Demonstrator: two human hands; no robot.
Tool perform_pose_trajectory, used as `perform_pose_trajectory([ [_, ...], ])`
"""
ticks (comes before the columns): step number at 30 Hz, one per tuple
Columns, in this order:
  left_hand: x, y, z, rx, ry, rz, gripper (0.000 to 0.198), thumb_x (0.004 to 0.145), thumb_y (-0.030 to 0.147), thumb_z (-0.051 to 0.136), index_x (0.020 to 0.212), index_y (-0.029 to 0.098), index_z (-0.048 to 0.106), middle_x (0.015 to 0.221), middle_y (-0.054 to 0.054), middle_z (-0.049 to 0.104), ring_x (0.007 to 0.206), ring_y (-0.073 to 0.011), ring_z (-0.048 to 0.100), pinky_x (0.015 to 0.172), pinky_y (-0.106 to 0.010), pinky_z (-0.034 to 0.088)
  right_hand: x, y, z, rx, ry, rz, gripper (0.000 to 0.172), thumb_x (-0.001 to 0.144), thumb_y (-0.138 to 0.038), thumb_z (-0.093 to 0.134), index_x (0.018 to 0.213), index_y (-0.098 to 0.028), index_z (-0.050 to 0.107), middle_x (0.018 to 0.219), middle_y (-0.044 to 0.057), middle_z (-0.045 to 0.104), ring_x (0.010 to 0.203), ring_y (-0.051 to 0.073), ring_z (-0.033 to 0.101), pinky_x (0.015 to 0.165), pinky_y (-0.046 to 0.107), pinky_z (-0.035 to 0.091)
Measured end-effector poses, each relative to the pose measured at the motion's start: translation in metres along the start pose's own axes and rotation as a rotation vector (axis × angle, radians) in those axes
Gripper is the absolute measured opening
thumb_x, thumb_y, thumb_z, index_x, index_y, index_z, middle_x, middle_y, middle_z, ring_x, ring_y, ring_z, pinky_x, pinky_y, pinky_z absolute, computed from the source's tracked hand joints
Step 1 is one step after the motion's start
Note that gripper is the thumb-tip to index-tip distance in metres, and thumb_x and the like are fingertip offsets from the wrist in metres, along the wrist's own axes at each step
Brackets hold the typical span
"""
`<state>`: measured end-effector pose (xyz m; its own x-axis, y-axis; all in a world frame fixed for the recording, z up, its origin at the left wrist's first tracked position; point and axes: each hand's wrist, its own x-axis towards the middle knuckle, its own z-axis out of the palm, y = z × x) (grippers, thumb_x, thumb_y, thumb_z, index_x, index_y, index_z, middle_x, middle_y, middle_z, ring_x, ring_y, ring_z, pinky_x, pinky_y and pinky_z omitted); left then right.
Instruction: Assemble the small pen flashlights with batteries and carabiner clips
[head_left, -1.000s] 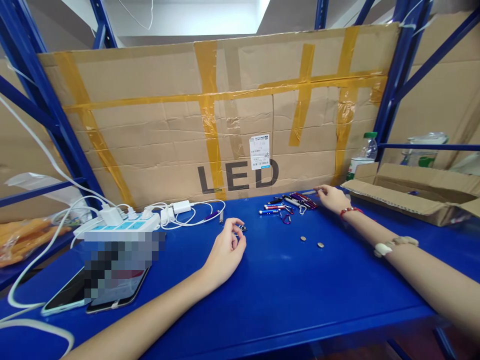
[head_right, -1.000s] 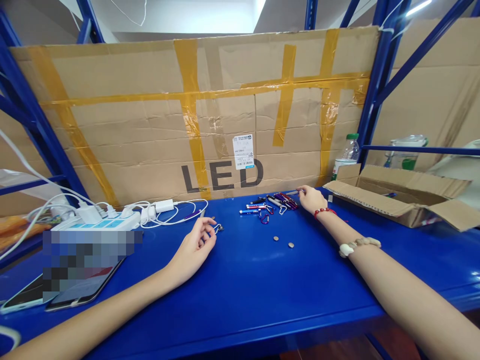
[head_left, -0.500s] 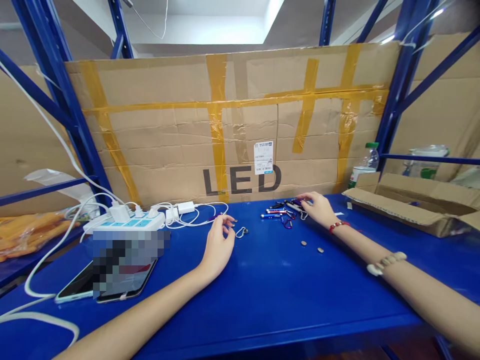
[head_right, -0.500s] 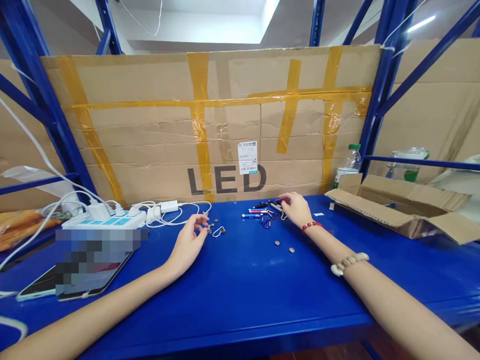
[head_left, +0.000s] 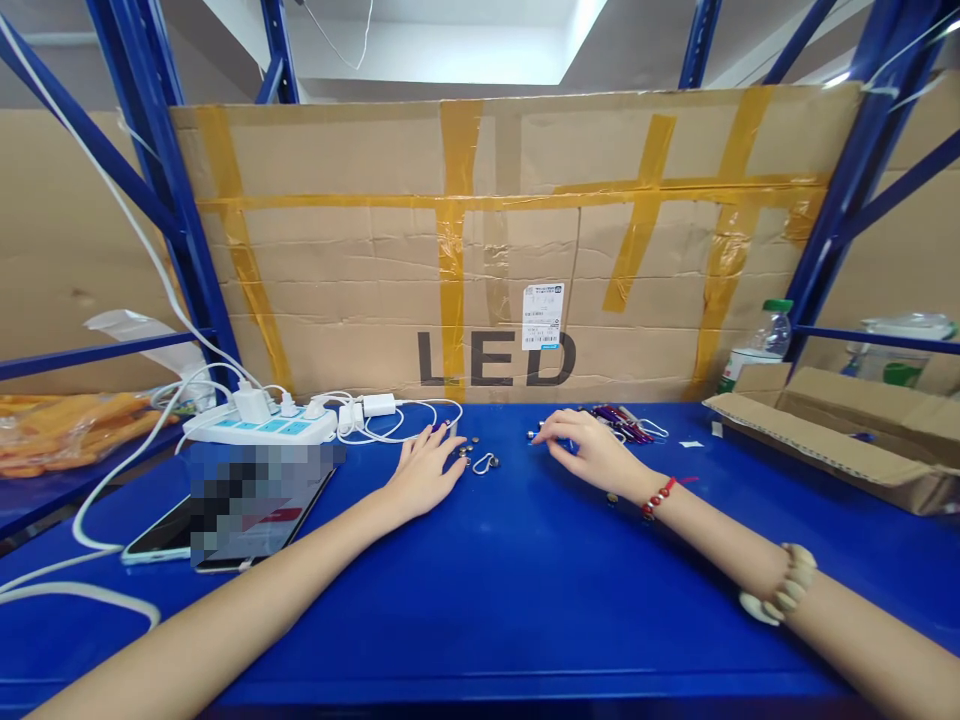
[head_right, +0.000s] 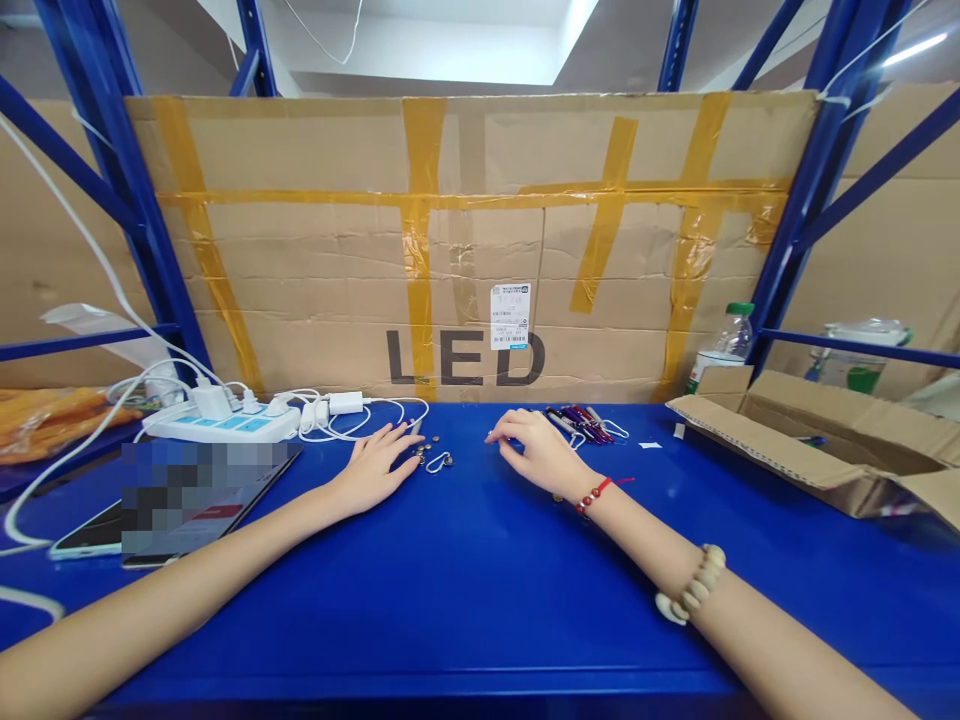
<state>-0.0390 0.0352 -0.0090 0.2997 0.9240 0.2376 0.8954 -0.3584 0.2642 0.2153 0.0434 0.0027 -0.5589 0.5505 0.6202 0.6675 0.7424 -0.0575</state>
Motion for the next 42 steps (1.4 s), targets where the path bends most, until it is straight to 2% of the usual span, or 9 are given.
perform_pose_trajectory([
  [5, 0.003, -0.006, 0.002, 0.047, -0.017, 0.037, 0.047, 0.089, 0.044, 0.032, 0.125, 0.02, 0.05, 0.143, -0.009, 0.036, 0.134, -0.0291, 0.024, 0.107, -0.051, 0.018, 0.001, -0.014, 0.003, 0.021, -0.08, -0.051, 0.023, 0.083, -0.013, 0.045, 0.093, -0.02, 0.064, 0.091, 0.006, 0.065, 0.089, 0.018, 0.059, 0.083, 0.036, 0.046],
  [9, 0.001, -0.001, 0.004, 0.034, 0.021, 0.087, 0.045, 0.089, 0.039, 0.032, 0.122, 0.015, 0.053, 0.14, -0.01, 0.039, 0.132, -0.0258, 0.03, 0.106, -0.048, 0.023, 0.002, -0.019, 0.003, 0.057, -0.097, -0.043, 0.023, 0.083, -0.014, 0.046, 0.096, -0.019, 0.064, 0.091, 0.005, 0.066, 0.085, 0.017, 0.061, 0.083, 0.034, 0.047],
  [13, -0.004, 0.007, 0.005, -0.009, 0.038, 0.165, 0.04, 0.089, 0.032, 0.036, 0.118, 0.015, 0.055, 0.135, -0.012, 0.046, 0.127, -0.0237, 0.039, 0.103, -0.045, 0.029, 0.001, -0.015, 0.005, 0.073, -0.104, -0.003, 0.022, 0.083, -0.015, 0.046, 0.095, -0.019, 0.064, 0.087, 0.004, 0.067, 0.079, 0.016, 0.062, 0.077, 0.031, 0.049],
  [19, -0.012, 0.02, 0.003, -0.111, 0.002, 0.297, 0.03, 0.087, 0.022, 0.04, 0.109, 0.019, 0.06, 0.118, -0.007, 0.06, 0.112, -0.0217, 0.052, 0.096, -0.041, 0.035, -0.001, -0.011, 0.006, 0.081, -0.127, 0.036, 0.022, 0.083, -0.016, 0.046, 0.095, -0.019, 0.064, 0.088, 0.004, 0.067, 0.079, 0.016, 0.062, 0.076, 0.03, 0.049],
  [25, -0.012, 0.022, 0.001, -0.187, 0.028, 0.331, 0.02, 0.085, 0.022, 0.046, 0.09, 0.021, 0.065, 0.096, -0.004, 0.065, 0.096, -0.0195, 0.056, 0.089, -0.038, 0.037, -0.002, -0.016, 0.007, 0.107, -0.183, 0.038, 0.023, 0.084, -0.017, 0.045, 0.097, -0.02, 0.063, 0.092, 0.004, 0.067, 0.081, 0.016, 0.062, 0.076, 0.03, 0.048],
  [31, -0.012, 0.021, 0.002, -0.203, 0.087, 0.3, 0.014, 0.08, 0.022, 0.051, 0.082, 0.02, 0.065, 0.086, -0.003, 0.061, 0.086, -0.0181, 0.056, 0.081, -0.036, 0.04, -0.002, -0.015, 0.007, 0.108, -0.182, 0.029, 0.023, 0.084, -0.016, 0.044, 0.097, -0.02, 0.064, 0.09, 0.005, 0.067, 0.078, 0.016, 0.062, 0.074, 0.029, 0.048],
  [35, -0.012, 0.019, 0.002, -0.232, 0.098, 0.28, 0.017, 0.083, 0.027, 0.048, 0.084, 0.021, 0.065, 0.09, -0.003, 0.055, 0.081, -0.0166, 0.055, 0.079, -0.035, 0.043, -0.003, -0.014, 0.007, 0.101, -0.183, 0.026, 0.023, 0.085, -0.018, 0.044, 0.097, -0.02, 0.064, 0.089, 0.005, 0.067, 0.077, 0.016, 0.062, 0.073, 0.029, 0.048],
  [38, -0.012, 0.017, 0.004, -0.213, 0.119, 0.257, 0.02, 0.081, 0.024, 0.05, 0.098, 0.023, 0.061, 0.097, -0.005, 0.054, 0.092, -0.0198, 0.053, 0.085, -0.039, 0.041, -0.003, -0.015, 0.008, 0.106, -0.198, 0.03, 0.023, 0.085, -0.018, 0.044, 0.097, -0.02, 0.064, 0.089, 0.005, 0.067, 0.075, 0.016, 0.062, 0.071, 0.029, 0.049],
  [42, -0.012, 0.015, 0.008, -0.155, 0.123, 0.133, 0.035, 0.079, 0.031, 0.053, 0.112, 0.019, 0.056, 0.109, -0.01, 0.052, 0.11, -0.0273, 0.044, 0.092, -0.045, 0.037, -0.003, -0.015, 0.008, 0.129, -0.222, 0.046, 0.023, 0.085, -0.019, 0.044, 0.097, -0.02, 0.063, 0.089, 0.004, 0.067, 0.075, 0.015, 0.062, 0.071, 0.029, 0.049],
])
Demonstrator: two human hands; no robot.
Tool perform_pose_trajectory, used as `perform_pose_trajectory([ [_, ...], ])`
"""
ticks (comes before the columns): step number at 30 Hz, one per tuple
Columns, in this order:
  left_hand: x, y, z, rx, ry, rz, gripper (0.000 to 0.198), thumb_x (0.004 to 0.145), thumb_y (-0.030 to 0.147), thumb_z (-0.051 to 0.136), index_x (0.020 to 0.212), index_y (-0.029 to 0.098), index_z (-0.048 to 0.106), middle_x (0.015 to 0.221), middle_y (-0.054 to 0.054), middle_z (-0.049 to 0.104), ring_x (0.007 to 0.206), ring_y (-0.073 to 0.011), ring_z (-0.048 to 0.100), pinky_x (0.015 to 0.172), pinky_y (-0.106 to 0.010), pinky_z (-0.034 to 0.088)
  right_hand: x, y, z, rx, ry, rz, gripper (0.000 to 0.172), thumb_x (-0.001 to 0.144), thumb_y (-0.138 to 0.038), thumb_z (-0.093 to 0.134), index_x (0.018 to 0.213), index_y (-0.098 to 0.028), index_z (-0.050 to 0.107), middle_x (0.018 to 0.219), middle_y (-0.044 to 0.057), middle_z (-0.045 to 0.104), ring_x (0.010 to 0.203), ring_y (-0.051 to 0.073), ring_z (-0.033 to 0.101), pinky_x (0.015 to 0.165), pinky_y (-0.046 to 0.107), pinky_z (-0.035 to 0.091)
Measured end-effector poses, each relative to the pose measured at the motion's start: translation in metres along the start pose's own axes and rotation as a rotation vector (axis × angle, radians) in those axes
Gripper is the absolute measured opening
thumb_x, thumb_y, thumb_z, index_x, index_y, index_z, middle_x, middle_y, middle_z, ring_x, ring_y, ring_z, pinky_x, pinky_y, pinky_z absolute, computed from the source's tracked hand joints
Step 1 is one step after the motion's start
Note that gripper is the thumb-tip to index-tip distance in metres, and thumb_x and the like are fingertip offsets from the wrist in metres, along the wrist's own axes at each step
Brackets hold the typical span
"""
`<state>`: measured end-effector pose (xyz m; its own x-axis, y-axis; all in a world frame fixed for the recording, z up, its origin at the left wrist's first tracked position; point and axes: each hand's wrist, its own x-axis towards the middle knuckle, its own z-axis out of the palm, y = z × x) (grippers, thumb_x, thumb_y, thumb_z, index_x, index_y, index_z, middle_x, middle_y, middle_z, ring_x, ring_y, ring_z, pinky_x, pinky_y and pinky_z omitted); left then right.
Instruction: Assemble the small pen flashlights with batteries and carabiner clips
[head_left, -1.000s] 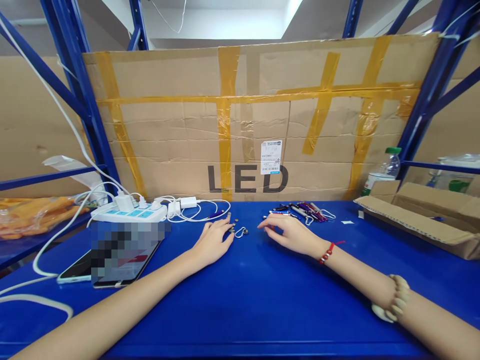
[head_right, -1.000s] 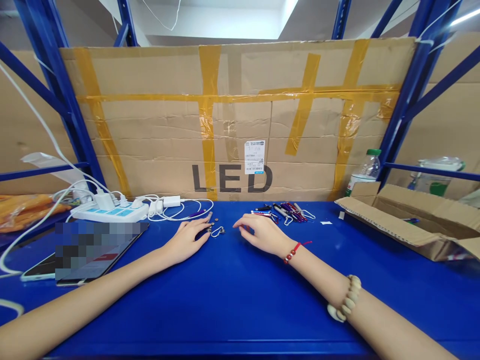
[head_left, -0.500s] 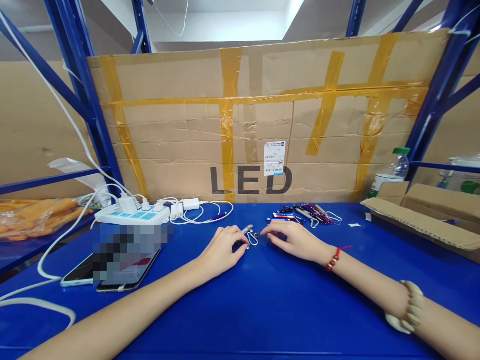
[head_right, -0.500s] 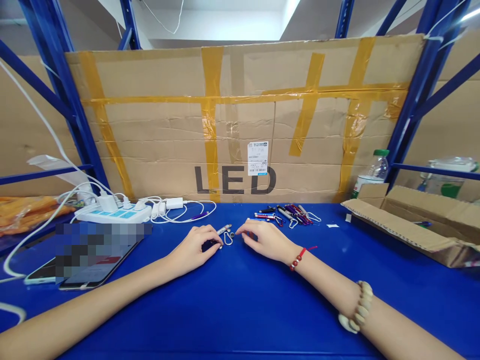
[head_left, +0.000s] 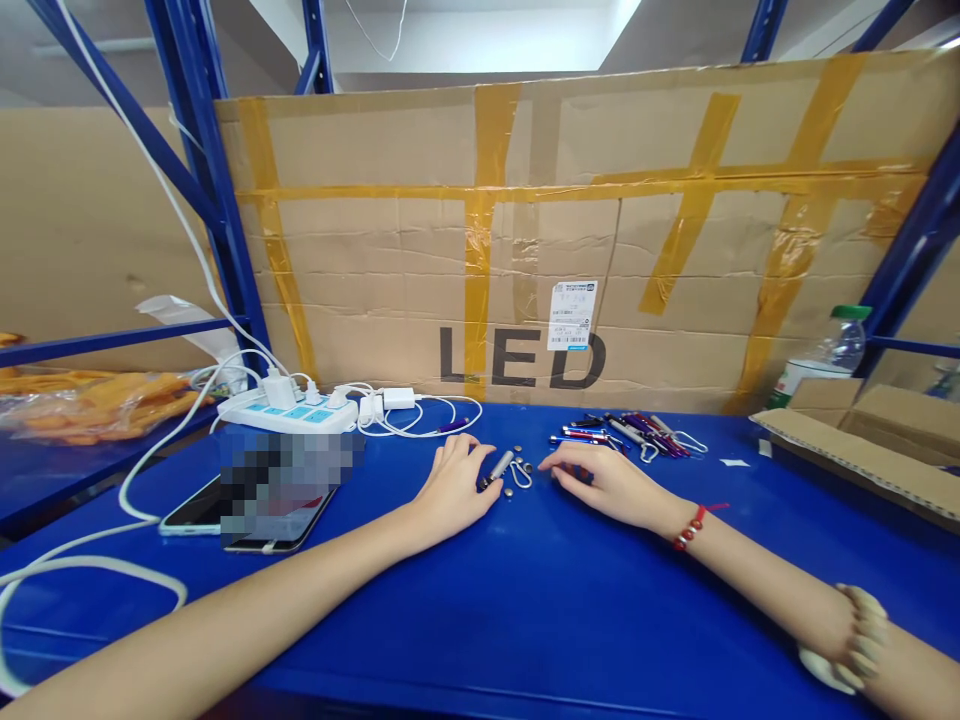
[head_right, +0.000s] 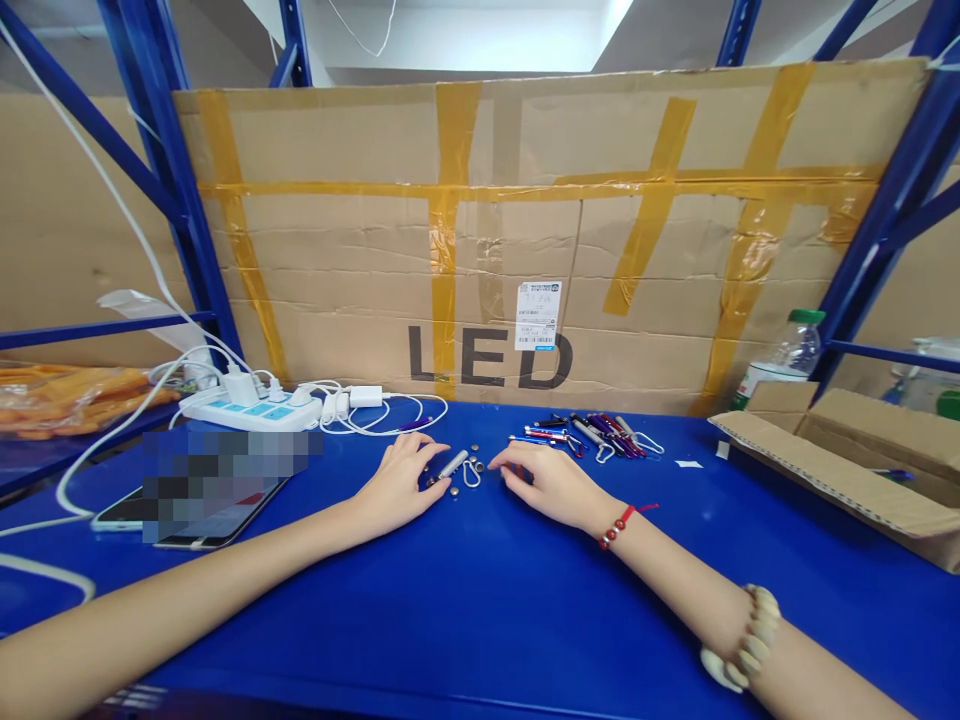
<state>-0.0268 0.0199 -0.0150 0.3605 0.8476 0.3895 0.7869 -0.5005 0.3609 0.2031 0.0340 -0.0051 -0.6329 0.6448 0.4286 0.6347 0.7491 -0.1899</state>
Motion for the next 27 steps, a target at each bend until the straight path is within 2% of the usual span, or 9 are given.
perform_pose_trajectory([
  [3, -0.0004, -0.0009, 0.0004, -0.003, -0.031, -0.048, 0.029, 0.081, 0.032, 0.049, 0.104, 0.018, 0.061, 0.111, -0.011, 0.052, 0.112, -0.0276, 0.043, 0.094, -0.045, 0.036, 0.0001, 0.001, -0.0002, 0.008, -0.012, 0.015, 0.023, 0.084, -0.02, 0.045, 0.097, -0.021, 0.063, 0.089, 0.004, 0.067, 0.075, 0.015, 0.061, 0.071, 0.029, 0.049],
  [7, -0.0005, -0.001, -0.0011, -0.013, -0.024, -0.007, 0.02, 0.081, 0.025, 0.048, 0.092, 0.019, 0.063, 0.111, -0.009, 0.051, 0.11, -0.025, 0.045, 0.093, -0.043, 0.037, 0.0005, 0.0023, 0.0001, 0.007, -0.012, 0.021, 0.023, 0.085, -0.019, 0.045, 0.097, -0.022, 0.063, 0.087, 0.003, 0.066, 0.074, 0.015, 0.06, 0.069, 0.029, 0.048],
  [14, 0.001, -0.0023, -0.0004, -0.057, 0.001, -0.006, 0.018, 0.085, 0.029, 0.045, 0.09, 0.019, 0.059, 0.101, -0.007, 0.055, 0.103, -0.0227, 0.047, 0.09, -0.041, 0.037, 0.0018, 0.0008, 0.0004, -0.002, -0.013, 0.034, 0.024, 0.084, -0.017, 0.045, 0.097, -0.021, 0.064, 0.082, 0.003, 0.065, 0.069, 0.014, 0.059, 0.066, 0.027, 0.048],
  [19, 0.0022, 0.0022, -0.0032, -0.135, 0.116, -0.021, 0.021, 0.09, 0.03, 0.035, 0.088, 0.019, 0.054, 0.097, -0.005, 0.056, 0.098, -0.0201, 0.048, 0.091, -0.039, 0.036, 0.0017, 0.0002, -0.0008, 0.002, -0.003, 0.029, 0.024, 0.084, -0.017, 0.044, 0.097, -0.021, 0.064, 0.083, 0.003, 0.066, 0.07, 0.014, 0.06, 0.068, 0.028, 0.048],
  [24, 0.004, 0.0065, -0.0077, -0.361, 0.166, -0.163, 0.034, 0.092, 0.031, 0.023, 0.074, 0.02, 0.049, 0.084, -0.003, 0.057, 0.089, -0.0185, 0.051, 0.085, -0.033, 0.039, 0.0019, -0.0003, -0.0014, 0.003, -0.003, 0.031, 0.023, 0.083, -0.018, 0.045, 0.096, -0.021, 0.064, 0.082, 0.003, 0.066, 0.067, 0.014, 0.059, 0.063, 0.026, 0.047],
  [27, 0.0059, 0.0036, -0.007, -0.467, 0.174, -0.214, 0.042, 0.092, 0.039, 0.02, 0.068, 0.019, 0.047, 0.077, -0.003, 0.055, 0.08, -0.0182, 0.052, 0.077, -0.03, 0.04, 0.0016, -0.0007, -0.0014, 0.002, -0.008, 0.039, 0.023, 0.084, -0.019, 0.045, 0.097, -0.021, 0.064, 0.083, 0.003, 0.066, 0.068, 0.014, 0.059, 0.064, 0.027, 0.048],
])
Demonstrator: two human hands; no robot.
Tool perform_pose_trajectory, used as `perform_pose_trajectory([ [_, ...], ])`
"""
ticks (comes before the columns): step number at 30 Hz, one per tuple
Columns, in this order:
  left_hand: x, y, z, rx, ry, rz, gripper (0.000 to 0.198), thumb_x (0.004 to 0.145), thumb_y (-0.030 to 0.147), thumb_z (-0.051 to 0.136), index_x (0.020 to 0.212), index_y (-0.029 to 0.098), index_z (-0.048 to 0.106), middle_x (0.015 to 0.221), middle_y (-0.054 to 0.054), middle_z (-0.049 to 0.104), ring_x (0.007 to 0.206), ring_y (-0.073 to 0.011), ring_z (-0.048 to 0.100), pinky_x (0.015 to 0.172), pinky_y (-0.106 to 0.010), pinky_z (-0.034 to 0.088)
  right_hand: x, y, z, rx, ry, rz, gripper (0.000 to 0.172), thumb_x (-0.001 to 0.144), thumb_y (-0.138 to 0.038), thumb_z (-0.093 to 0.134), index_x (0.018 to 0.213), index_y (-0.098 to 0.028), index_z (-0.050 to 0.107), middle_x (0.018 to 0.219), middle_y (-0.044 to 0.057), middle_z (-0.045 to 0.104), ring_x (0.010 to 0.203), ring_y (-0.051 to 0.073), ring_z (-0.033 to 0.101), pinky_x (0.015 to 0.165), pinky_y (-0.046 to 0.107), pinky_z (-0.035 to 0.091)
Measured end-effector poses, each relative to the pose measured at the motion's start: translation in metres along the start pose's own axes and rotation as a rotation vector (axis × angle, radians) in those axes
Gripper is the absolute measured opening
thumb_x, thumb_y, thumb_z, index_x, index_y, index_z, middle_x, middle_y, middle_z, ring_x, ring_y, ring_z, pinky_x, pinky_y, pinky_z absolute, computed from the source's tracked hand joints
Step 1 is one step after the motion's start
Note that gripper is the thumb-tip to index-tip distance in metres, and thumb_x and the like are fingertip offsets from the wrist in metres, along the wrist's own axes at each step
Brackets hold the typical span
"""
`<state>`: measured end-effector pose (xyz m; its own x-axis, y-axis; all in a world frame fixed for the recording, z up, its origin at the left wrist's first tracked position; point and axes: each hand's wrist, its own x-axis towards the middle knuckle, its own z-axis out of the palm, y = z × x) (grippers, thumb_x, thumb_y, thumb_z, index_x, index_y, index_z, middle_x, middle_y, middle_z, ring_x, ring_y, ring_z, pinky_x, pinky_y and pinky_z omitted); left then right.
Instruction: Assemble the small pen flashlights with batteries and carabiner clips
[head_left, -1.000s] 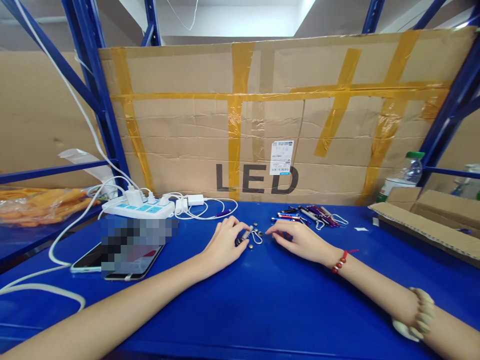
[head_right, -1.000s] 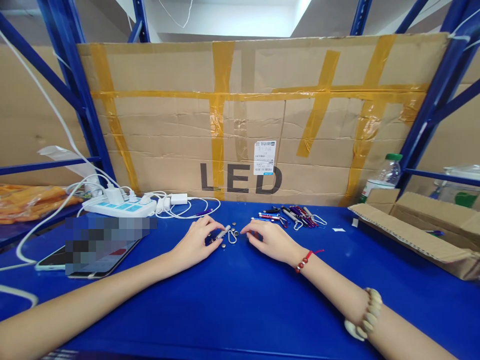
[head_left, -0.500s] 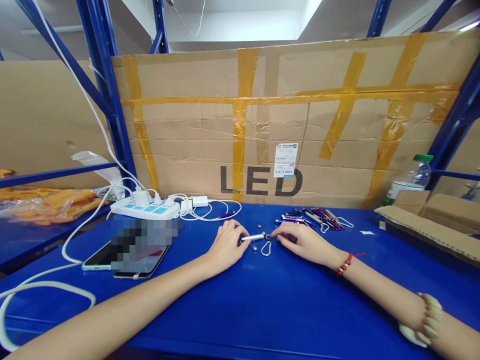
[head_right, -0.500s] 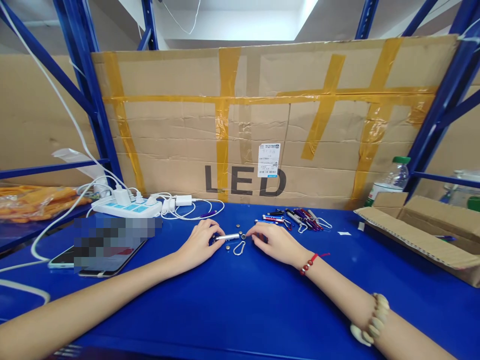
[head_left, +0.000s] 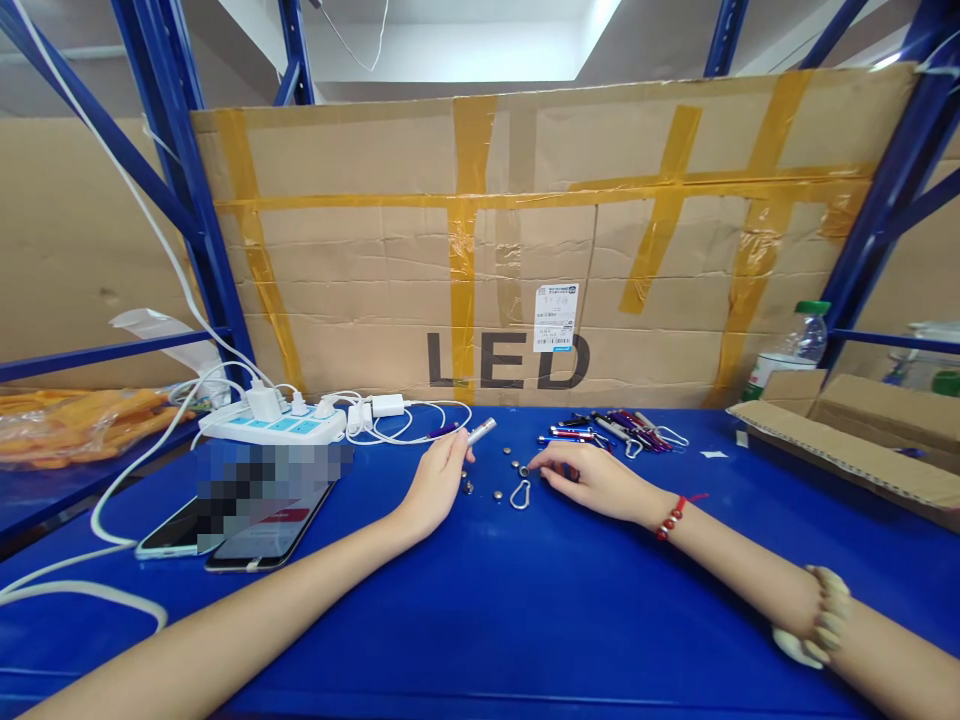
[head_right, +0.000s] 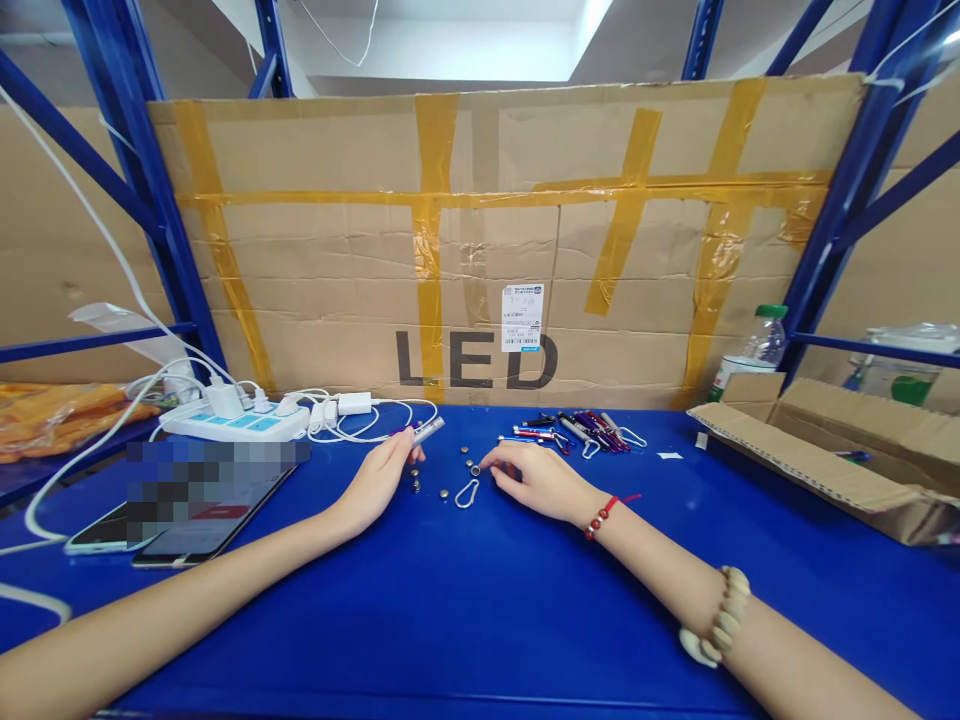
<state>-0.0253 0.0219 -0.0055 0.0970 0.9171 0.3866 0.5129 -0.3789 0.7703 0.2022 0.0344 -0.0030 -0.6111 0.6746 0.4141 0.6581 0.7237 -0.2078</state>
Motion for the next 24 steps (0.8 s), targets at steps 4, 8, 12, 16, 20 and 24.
perform_pose_trajectory([
  [4, 0.001, -0.004, 0.0, -0.003, -0.001, -0.07, 0.043, 0.091, 0.045, 0.018, 0.07, 0.019, 0.047, 0.069, -0.001, 0.051, 0.069, -0.017, 0.051, 0.067, -0.029, 0.039, 0.0, -0.001, 0.0, -0.002, 0.01, -0.021, 0.023, 0.086, -0.022, 0.044, 0.099, -0.021, 0.063, 0.089, 0.004, 0.065, 0.072, 0.014, 0.06, 0.068, 0.029, 0.049],
  [8, -0.002, -0.001, 0.001, 0.054, -0.023, -0.139, 0.04, 0.09, 0.047, 0.018, 0.074, 0.021, 0.044, 0.067, 0.0, 0.053, 0.067, -0.0171, 0.052, 0.063, -0.028, 0.038, 0.001, -0.009, -0.001, -0.011, 0.064, -0.119, 0.023, 0.086, -0.026, 0.046, 0.102, -0.021, 0.062, 0.097, 0.007, 0.062, 0.089, 0.018, 0.058, 0.081, 0.034, 0.048],
  [12, -0.003, 0.001, 0.001, 0.113, -0.019, -0.106, 0.037, 0.09, 0.046, 0.022, 0.075, 0.021, 0.045, 0.082, -0.003, 0.057, 0.081, -0.0188, 0.054, 0.073, -0.031, 0.04, 0.001, -0.025, -0.004, -0.014, 0.025, -0.169, 0.029, 0.087, -0.03, 0.047, 0.112, -0.022, 0.059, 0.108, 0.009, 0.059, 0.1, 0.02, 0.055, 0.089, 0.038, 0.044],
  [16, -0.002, 0.0, 0.001, 0.165, 0.009, -0.11, 0.035, 0.09, 0.044, 0.023, 0.081, 0.021, 0.048, 0.093, -0.005, 0.059, 0.097, -0.0217, 0.051, 0.087, -0.037, 0.036, 0.0, -0.04, -0.002, -0.031, -0.104, -0.229, 0.031, 0.089, -0.027, 0.042, 0.115, -0.026, 0.058, 0.116, 0.006, 0.059, 0.109, 0.02, 0.051, 0.096, 0.041, 0.036],
  [20, -0.002, -0.001, 0.003, 0.107, -0.056, -0.101, 0.034, 0.089, 0.046, 0.025, 0.078, 0.021, 0.044, 0.089, -0.004, 0.057, 0.089, -0.0193, 0.054, 0.081, -0.033, 0.04, 0.001, -0.044, 0.001, -0.01, -0.161, -0.257, 0.03, 0.09, -0.024, 0.04, 0.111, -0.024, 0.061, 0.114, 0.005, 0.061, 0.107, 0.019, 0.052, 0.097, 0.04, 0.034],
  [24, -0.003, 0.001, 0.004, 0.058, -0.083, -0.089, 0.03, 0.088, 0.046, 0.028, 0.077, 0.021, 0.041, 0.081, -0.001, 0.053, 0.077, -0.0169, 0.055, 0.07, -0.029, 0.042, 0.002, -0.037, 0.003, -0.003, -0.129, -0.198, 0.028, 0.09, -0.026, 0.042, 0.107, -0.023, 0.063, 0.111, 0.005, 0.063, 0.106, 0.02, 0.053, 0.096, 0.04, 0.035],
])
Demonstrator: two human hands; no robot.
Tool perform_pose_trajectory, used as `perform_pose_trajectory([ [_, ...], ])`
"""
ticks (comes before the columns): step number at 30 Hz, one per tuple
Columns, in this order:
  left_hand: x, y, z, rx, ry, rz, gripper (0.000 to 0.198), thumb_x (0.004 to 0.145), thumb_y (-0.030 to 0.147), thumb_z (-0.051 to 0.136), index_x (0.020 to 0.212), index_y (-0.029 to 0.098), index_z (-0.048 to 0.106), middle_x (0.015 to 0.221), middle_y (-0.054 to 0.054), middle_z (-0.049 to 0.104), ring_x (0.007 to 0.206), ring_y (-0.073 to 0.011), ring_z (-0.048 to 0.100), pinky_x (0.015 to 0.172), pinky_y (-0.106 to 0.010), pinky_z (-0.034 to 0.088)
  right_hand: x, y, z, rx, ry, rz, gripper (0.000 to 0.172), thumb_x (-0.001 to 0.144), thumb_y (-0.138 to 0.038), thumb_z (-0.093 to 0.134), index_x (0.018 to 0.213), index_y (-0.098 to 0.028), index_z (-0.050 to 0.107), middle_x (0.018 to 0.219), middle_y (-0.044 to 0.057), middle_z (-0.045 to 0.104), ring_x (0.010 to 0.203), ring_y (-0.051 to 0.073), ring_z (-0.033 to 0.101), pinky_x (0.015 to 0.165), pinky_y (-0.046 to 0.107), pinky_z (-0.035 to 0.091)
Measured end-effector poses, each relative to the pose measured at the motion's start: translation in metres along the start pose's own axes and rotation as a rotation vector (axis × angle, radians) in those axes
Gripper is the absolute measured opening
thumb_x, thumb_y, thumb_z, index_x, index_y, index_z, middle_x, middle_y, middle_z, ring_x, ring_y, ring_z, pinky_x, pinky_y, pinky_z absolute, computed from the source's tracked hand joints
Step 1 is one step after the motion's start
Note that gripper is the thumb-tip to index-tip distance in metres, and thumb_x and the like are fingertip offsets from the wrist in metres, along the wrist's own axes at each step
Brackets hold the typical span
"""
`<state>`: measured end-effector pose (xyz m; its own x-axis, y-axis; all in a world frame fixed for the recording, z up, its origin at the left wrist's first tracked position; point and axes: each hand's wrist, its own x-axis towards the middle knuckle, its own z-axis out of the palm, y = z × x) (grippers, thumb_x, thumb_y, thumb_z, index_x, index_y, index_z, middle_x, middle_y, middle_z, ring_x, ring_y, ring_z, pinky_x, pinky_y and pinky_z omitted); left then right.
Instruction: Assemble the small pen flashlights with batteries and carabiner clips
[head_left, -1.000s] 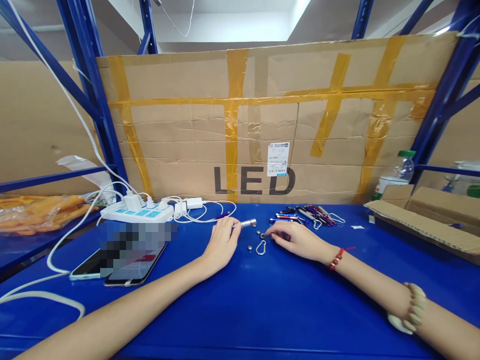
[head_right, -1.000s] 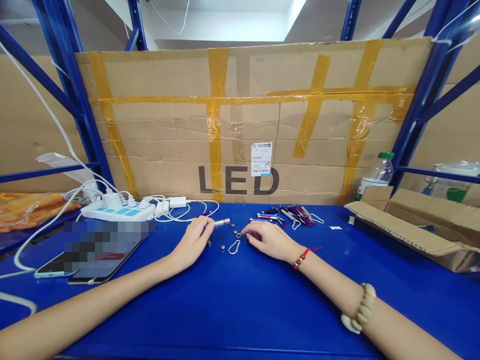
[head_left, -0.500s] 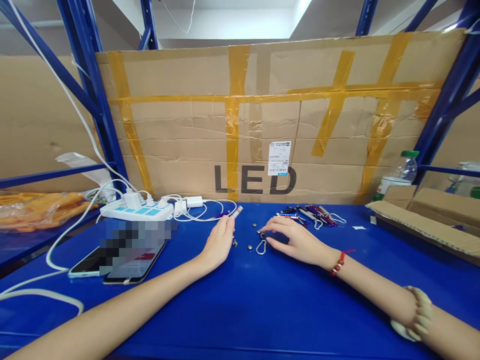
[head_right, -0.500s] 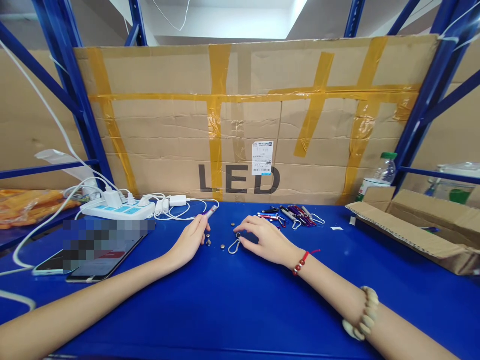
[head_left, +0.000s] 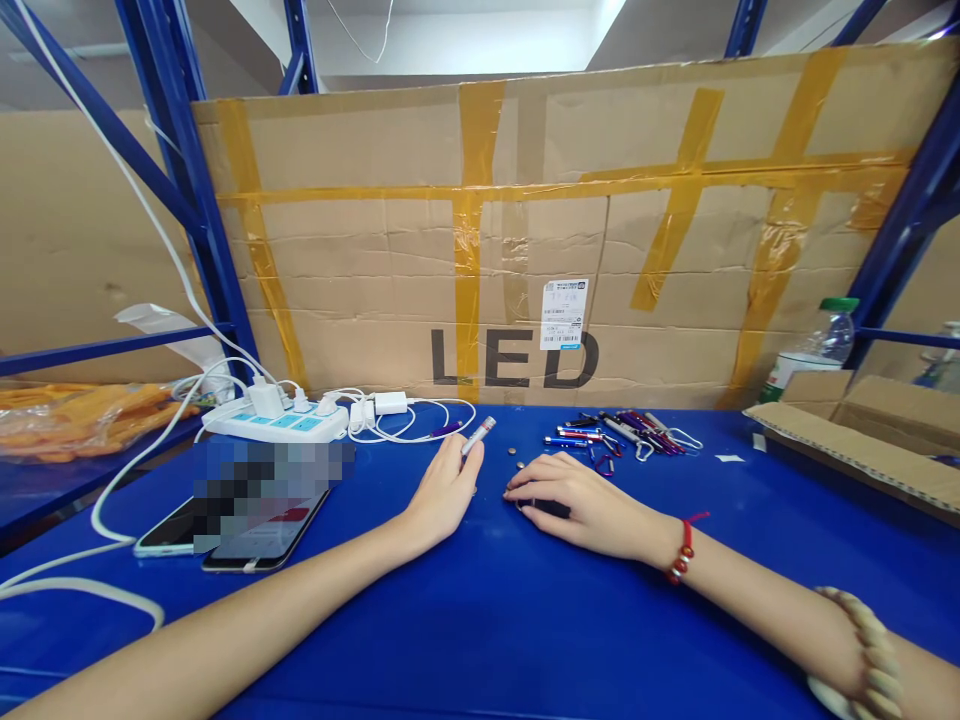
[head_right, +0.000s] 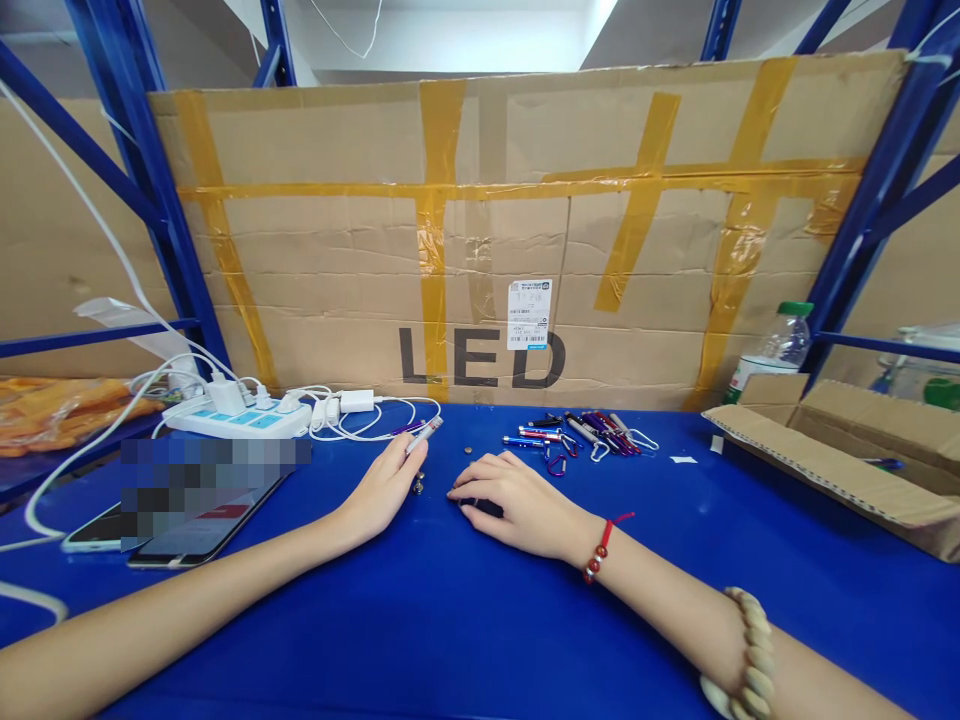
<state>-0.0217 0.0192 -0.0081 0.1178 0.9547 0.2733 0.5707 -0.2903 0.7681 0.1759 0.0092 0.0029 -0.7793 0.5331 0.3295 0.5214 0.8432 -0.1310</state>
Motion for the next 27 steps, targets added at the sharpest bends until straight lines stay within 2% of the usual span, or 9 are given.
perform_pose_trajectory([
  [4, -0.0025, 0.0044, -0.0007, -0.083, -0.063, 0.039, 0.026, 0.087, 0.044, 0.033, 0.083, 0.02, 0.043, 0.078, 0.0, 0.055, 0.073, -0.0155, 0.055, 0.069, -0.028, 0.043, -0.001, 0.008, 0.0026, 0.012, 0.04, 0.031, 0.026, 0.089, -0.027, 0.044, 0.105, -0.023, 0.064, 0.107, 0.005, 0.064, 0.102, 0.019, 0.055, 0.098, 0.04, 0.035],
  [8, -0.0056, 0.0066, -0.0014, -0.063, -0.101, 0.119, 0.021, 0.088, 0.04, 0.036, 0.083, 0.02, 0.043, 0.08, -0.001, 0.057, 0.074, -0.0153, 0.055, 0.069, -0.028, 0.043, -0.0011, 0.0109, 0.0043, 0.008, 0.073, 0.032, 0.024, 0.088, -0.027, 0.046, 0.102, -0.023, 0.065, 0.104, 0.005, 0.064, 0.1, 0.018, 0.056, 0.097, 0.039, 0.036],
  [12, -0.0052, 0.0041, -0.0004, -0.092, -0.065, 0.16, 0.026, 0.089, 0.043, 0.034, 0.08, 0.02, 0.043, 0.078, 0.0, 0.056, 0.072, -0.0149, 0.054, 0.066, -0.027, 0.043, -0.0007, 0.0107, 0.0026, 0.002, 0.083, 0.062, 0.023, 0.087, -0.029, 0.048, 0.101, -0.022, 0.066, 0.102, 0.006, 0.064, 0.098, 0.019, 0.056, 0.093, 0.038, 0.039],
  [16, -0.0022, 0.0018, -0.0001, -0.112, 0.011, 0.186, 0.03, 0.089, 0.042, 0.032, 0.08, 0.018, 0.049, 0.082, -0.002, 0.052, 0.076, -0.0154, 0.053, 0.065, -0.027, 0.043, -0.001, 0.0107, 0.0021, 0.001, 0.059, 0.088, 0.03, 0.087, -0.032, 0.049, 0.112, -0.021, 0.06, 0.108, 0.007, 0.062, 0.104, 0.02, 0.054, 0.094, 0.039, 0.039],
  [21, -0.0031, 0.0047, -0.0027, -0.049, 0.007, 0.255, 0.036, 0.09, 0.037, 0.033, 0.067, 0.017, 0.051, 0.078, -0.001, 0.048, 0.069, -0.0134, 0.049, 0.067, -0.027, 0.042, -0.0007, 0.0117, 0.0045, -0.006, 0.032, 0.083, 0.029, 0.089, -0.032, 0.045, 0.11, -0.023, 0.062, 0.111, 0.006, 0.061, 0.104, 0.02, 0.053, 0.093, 0.037, 0.039],
  [24, -0.0039, 0.0052, -0.0036, -0.034, -0.004, 0.269, 0.033, 0.09, 0.035, 0.033, 0.079, 0.018, 0.058, 0.082, -0.002, 0.052, 0.075, -0.015, 0.051, 0.071, -0.027, 0.042, 0.0, 0.0116, 0.0048, -0.024, 0.045, 0.097, 0.026, 0.088, -0.031, 0.047, 0.105, -0.023, 0.065, 0.104, 0.005, 0.063, 0.1, 0.019, 0.055, 0.093, 0.038, 0.039],
  [27, -0.003, 0.0031, -0.0029, -0.048, -0.003, 0.278, 0.028, 0.091, 0.031, 0.032, 0.097, 0.019, 0.057, 0.089, -0.003, 0.056, 0.081, -0.016, 0.053, 0.077, -0.028, 0.041, 0.0002, 0.0113, 0.0052, -0.023, 0.064, 0.114, 0.025, 0.088, -0.029, 0.049, 0.104, -0.022, 0.066, 0.101, 0.006, 0.064, 0.097, 0.019, 0.056, 0.088, 0.036, 0.042],
])
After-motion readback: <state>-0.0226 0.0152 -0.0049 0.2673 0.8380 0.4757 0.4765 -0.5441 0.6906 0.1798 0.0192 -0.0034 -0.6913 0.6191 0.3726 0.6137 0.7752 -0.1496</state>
